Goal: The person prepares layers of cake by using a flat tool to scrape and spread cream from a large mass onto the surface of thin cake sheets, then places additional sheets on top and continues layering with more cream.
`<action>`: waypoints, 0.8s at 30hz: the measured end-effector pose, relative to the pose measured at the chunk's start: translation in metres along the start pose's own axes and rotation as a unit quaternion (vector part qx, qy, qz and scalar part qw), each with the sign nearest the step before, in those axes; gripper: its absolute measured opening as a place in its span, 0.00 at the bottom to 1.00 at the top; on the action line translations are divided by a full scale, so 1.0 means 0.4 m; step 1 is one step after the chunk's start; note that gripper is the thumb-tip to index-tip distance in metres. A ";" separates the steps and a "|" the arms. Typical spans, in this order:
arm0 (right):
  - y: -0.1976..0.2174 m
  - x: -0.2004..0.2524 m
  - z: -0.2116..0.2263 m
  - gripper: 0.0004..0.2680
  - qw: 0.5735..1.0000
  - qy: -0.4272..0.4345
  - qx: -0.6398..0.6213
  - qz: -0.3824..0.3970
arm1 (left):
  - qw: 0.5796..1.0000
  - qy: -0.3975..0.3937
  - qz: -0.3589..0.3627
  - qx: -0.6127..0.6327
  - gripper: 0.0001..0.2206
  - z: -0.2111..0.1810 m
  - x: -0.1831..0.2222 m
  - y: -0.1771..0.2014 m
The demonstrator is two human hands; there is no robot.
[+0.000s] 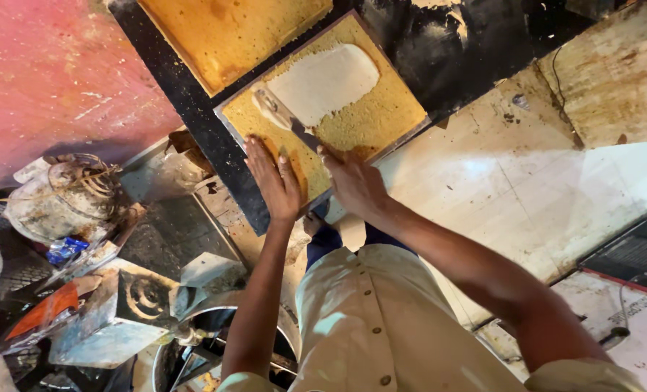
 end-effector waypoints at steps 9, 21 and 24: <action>0.106 0.029 -0.186 0.14 0.994 0.007 0.071 -0.083 | 1.000 -0.015 -0.013 0.011 0.28 -0.009 -0.005 0.010; 0.038 0.025 -0.044 0.20 0.980 0.088 0.163 -0.069 | 1.000 -0.017 -0.020 -0.007 0.27 0.003 0.001 0.002; 0.075 -0.032 -0.152 0.15 0.981 0.040 0.175 -0.067 | 1.000 -0.008 -0.013 -0.017 0.26 0.002 -0.001 0.001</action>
Point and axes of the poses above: each hand's wrist, its own x-axis away from the middle knuckle, its own y-axis out of the back of the hand, z = x × y, the point moved 7 cm from there along -x, towards the middle knuckle, and after that the axes turned 3 degrees about -y, right-handed, at the moved point
